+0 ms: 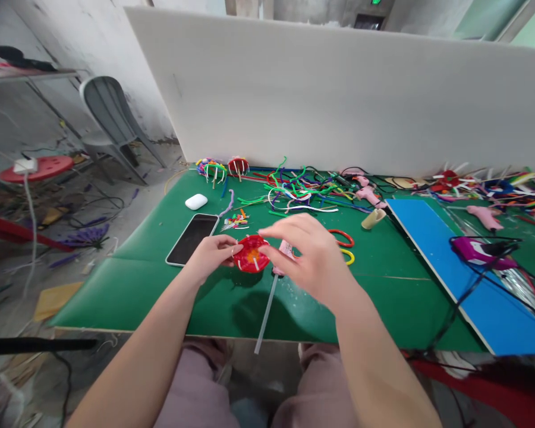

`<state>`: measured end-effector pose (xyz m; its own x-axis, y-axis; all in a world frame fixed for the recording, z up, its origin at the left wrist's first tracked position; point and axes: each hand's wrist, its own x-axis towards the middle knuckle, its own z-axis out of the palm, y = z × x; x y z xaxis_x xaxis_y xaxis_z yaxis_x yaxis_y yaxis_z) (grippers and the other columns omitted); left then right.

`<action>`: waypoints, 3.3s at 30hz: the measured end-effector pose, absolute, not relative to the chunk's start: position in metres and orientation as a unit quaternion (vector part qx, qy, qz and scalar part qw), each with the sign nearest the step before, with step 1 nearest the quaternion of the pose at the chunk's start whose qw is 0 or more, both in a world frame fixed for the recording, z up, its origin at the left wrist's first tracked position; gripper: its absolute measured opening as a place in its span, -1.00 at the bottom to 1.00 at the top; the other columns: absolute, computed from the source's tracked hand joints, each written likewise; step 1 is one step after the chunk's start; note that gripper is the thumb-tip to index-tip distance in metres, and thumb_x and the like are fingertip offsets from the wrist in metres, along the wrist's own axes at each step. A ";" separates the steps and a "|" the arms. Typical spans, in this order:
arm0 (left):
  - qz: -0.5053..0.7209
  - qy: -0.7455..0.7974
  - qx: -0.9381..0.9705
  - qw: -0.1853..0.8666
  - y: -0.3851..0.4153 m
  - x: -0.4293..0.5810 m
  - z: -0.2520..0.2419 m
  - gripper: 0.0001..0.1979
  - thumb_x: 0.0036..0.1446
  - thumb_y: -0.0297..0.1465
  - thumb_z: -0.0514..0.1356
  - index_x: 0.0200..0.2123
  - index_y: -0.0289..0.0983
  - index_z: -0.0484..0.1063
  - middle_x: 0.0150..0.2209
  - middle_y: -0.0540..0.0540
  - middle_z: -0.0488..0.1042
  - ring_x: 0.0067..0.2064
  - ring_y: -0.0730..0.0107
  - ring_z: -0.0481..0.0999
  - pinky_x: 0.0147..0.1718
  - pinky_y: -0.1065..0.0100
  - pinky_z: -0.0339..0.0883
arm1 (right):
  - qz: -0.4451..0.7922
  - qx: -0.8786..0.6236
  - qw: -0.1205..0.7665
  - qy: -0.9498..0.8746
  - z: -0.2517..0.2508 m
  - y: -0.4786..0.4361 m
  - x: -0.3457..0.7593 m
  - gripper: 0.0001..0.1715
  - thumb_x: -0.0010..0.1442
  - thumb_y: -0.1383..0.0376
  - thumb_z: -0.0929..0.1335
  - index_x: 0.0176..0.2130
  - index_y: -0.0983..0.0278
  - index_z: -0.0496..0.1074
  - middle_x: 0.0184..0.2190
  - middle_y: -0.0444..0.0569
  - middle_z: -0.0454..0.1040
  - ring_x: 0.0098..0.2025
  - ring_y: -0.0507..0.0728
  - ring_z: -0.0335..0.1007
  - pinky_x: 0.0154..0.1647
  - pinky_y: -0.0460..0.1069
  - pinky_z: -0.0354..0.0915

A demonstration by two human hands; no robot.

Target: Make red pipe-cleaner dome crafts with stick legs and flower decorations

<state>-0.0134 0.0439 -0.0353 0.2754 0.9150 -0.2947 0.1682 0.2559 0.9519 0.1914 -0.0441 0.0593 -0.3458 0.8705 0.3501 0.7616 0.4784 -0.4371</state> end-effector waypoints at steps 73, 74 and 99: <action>0.274 0.516 0.532 0.613 0.051 -0.022 -0.042 -0.71 -0.14 -0.25 0.30 -0.42 -0.35 0.38 -0.60 0.05 0.39 -0.60 0.57 0.39 -0.55 0.49 0.36 | 0.020 -0.772 0.103 -0.628 -0.028 0.097 0.337 -0.73 0.24 0.32 0.23 -0.14 0.34 0.44 -0.16 0.06 0.49 -0.13 0.14 0.41 -0.08 0.07 0.31; 0.272 0.517 0.532 0.613 0.052 -0.022 -0.042 -0.70 -0.14 -0.25 0.30 -0.41 -0.36 0.38 -0.60 0.05 0.39 -0.60 0.57 0.39 -0.55 0.48 0.36 | 0.018 -0.767 0.085 -0.636 -0.033 0.101 0.340 -0.74 0.24 0.29 0.25 -0.11 0.32 0.41 -0.11 0.04 0.46 -0.11 0.13 0.39 -0.07 0.09 0.31; 0.262 0.525 0.532 0.610 0.054 -0.022 -0.040 -0.76 -0.10 -0.29 0.27 -0.42 -0.34 0.38 -0.61 0.07 0.38 -0.59 0.56 0.40 -0.53 0.48 0.37 | 0.058 -0.794 0.244 -0.555 -0.035 0.103 0.335 -0.82 0.17 0.37 0.24 -0.20 0.40 0.32 -0.27 0.18 0.48 -0.14 0.24 0.43 -0.15 0.17 0.35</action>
<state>-0.0217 0.0540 -0.0396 0.3119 0.8783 -0.3624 0.2392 0.2965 0.9246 0.3347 0.1031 -0.0348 0.3780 0.9085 0.1780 0.8520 -0.2661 -0.4510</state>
